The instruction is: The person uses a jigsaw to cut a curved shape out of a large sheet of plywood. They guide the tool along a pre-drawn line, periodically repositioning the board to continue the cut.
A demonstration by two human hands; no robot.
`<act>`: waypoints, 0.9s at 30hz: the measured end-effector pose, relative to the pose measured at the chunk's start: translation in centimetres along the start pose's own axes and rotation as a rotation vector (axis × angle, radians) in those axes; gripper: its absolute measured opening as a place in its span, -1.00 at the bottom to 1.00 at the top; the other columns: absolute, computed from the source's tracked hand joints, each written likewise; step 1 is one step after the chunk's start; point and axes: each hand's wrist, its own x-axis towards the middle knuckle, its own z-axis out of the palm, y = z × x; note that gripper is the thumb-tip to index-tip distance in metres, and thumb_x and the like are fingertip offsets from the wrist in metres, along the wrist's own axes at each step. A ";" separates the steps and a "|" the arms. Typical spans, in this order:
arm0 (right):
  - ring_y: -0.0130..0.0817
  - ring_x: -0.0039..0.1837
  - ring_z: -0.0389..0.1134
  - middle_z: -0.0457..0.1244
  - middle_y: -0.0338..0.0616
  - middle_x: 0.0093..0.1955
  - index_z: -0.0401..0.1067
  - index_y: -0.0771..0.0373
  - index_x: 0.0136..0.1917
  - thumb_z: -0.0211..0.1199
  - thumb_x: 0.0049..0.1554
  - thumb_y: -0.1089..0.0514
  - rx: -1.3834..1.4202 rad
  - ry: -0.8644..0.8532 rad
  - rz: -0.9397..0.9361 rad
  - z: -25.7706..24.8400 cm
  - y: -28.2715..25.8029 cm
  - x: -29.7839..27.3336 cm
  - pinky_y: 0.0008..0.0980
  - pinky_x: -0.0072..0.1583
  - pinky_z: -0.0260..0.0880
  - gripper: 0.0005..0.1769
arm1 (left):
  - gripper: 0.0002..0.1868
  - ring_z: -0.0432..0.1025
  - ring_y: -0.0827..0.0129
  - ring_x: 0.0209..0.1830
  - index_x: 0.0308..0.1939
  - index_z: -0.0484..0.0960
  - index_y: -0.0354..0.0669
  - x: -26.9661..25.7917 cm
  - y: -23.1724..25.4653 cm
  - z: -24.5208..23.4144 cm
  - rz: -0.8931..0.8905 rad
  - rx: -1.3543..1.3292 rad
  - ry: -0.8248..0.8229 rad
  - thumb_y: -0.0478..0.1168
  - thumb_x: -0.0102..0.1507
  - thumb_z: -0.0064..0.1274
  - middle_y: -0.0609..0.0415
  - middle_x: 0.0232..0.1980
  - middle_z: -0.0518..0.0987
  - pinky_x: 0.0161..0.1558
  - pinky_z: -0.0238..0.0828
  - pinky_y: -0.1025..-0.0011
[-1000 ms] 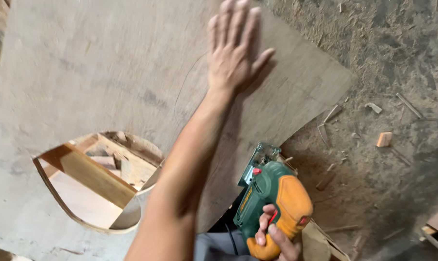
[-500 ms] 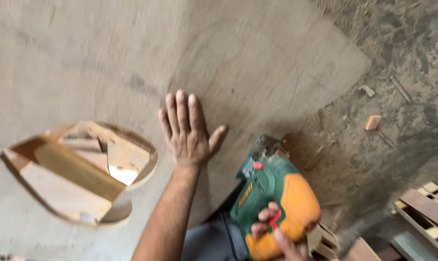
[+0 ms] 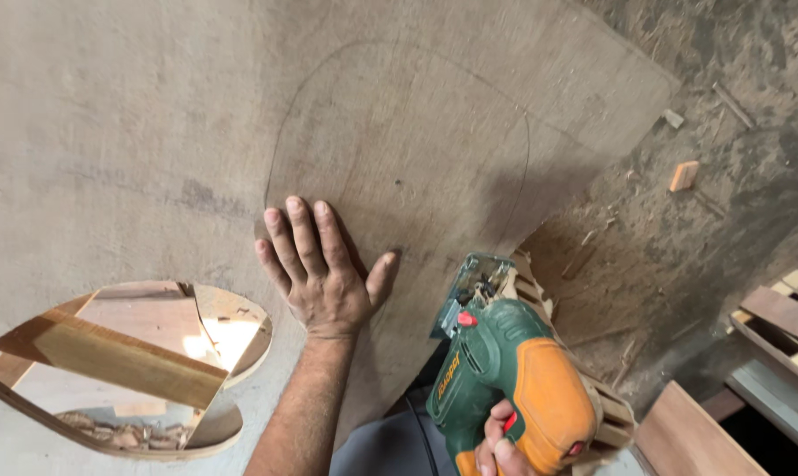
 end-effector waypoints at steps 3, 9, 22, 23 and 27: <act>-0.21 -0.25 0.39 0.23 -0.04 -0.14 0.20 0.26 0.26 0.16 0.16 0.48 -0.195 0.173 0.044 2.3 -0.3 -1.3 -0.13 -0.15 0.46 -0.57 | 0.02 -0.18 -0.18 0.69 0.61 0.11 -0.24 -0.2 -0.1 0.4 0.004 0.012 -0.015 0.52 0.40 -0.24 -0.25 0.66 0.00 0.61 -0.43 -0.21; -0.26 -0.26 0.30 0.22 -0.03 -0.20 0.21 0.33 0.17 0.13 0.14 0.39 -0.242 0.393 0.078 7.0 -3.0 -0.6 -0.11 -0.11 0.42 -0.68 | 0.03 -0.20 -0.18 0.70 0.63 0.05 -0.18 -0.2 -0.2 0.3 -0.002 0.010 -0.045 0.53 0.40 -0.19 -0.22 0.68 -0.05 0.62 -0.43 -0.23; -0.26 -0.28 0.26 0.20 0.01 -0.23 0.25 0.42 0.15 0.13 0.08 0.38 -0.219 0.542 0.034 10.2 -4.5 0.9 -0.19 -0.15 0.32 -0.66 | 0.05 -0.26 -0.16 0.71 0.64 0.00 -0.16 -0.3 -0.3 0.7 -0.007 0.022 -0.064 0.55 0.41 -0.19 -0.20 0.69 -0.09 0.62 -0.49 -0.22; -0.26 -0.28 0.26 0.20 0.01 -0.22 0.25 0.43 0.14 0.13 0.08 0.38 -0.232 0.544 0.025 10.2 -4.7 0.8 -0.20 -0.16 0.31 -0.67 | 0.05 -0.27 -0.14 0.71 0.65 -0.01 -0.15 -0.5 -0.3 0.7 -0.008 0.034 -0.069 0.56 0.41 -0.20 -0.19 0.69 -0.10 0.63 -0.50 -0.22; -0.26 -0.29 0.26 0.21 0.02 -0.23 0.26 0.44 0.14 0.15 0.07 0.36 -0.242 0.512 0.036 10.5 -5.1 1.1 -0.21 -0.16 0.33 -0.65 | 0.06 -0.30 -0.13 0.72 0.65 -0.04 -0.13 -0.6 -0.4 0.9 0.001 0.051 -0.060 0.56 0.40 -0.21 -0.18 0.69 -0.12 0.64 -0.51 -0.20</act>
